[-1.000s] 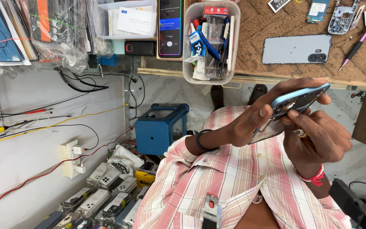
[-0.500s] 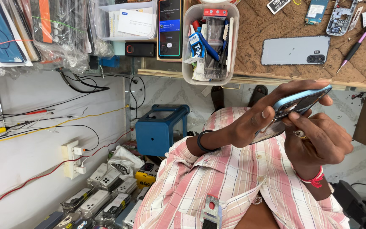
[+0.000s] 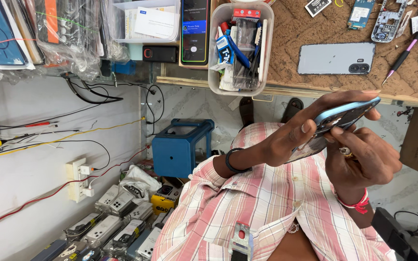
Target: The person uses a screwdriver to remove screws from the back of a disassembled smartphone. They then use a prying tool to separate the back cover from the frame and lift it off, exposing the internal components.
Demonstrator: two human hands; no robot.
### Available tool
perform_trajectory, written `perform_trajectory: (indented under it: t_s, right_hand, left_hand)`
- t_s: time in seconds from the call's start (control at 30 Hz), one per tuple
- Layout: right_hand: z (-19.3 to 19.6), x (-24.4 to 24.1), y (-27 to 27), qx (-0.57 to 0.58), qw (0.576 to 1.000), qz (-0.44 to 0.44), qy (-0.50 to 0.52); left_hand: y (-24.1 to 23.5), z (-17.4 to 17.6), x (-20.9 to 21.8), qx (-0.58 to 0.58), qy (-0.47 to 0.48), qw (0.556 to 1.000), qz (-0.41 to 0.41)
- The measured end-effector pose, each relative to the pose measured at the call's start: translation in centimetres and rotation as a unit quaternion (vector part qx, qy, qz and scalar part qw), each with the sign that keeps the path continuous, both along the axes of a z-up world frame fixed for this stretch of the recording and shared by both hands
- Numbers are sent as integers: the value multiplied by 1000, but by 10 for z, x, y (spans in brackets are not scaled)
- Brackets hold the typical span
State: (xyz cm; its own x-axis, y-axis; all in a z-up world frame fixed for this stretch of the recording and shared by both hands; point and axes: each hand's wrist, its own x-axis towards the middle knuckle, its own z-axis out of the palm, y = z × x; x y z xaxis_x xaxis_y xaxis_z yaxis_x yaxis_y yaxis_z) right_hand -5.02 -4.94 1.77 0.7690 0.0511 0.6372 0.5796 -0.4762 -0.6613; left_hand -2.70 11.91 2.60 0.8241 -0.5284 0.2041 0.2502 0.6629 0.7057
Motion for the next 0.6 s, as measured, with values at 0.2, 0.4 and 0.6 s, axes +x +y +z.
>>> perform_trajectory:
  t_s: [0.2, 0.4, 0.6]
  right_hand:
    - [5, 1, -1, -17, 999, -10, 27]
    - [7, 2, -3, -19, 999, -8, 50]
    - [7, 1, -5, -10, 998, -4, 56]
  left_hand:
    - [2, 2, 1, 27, -27, 999, 11]
    - [2, 4, 3, 24, -7, 1000, -2]
    - [-1, 6, 6, 36, -14, 999, 0]
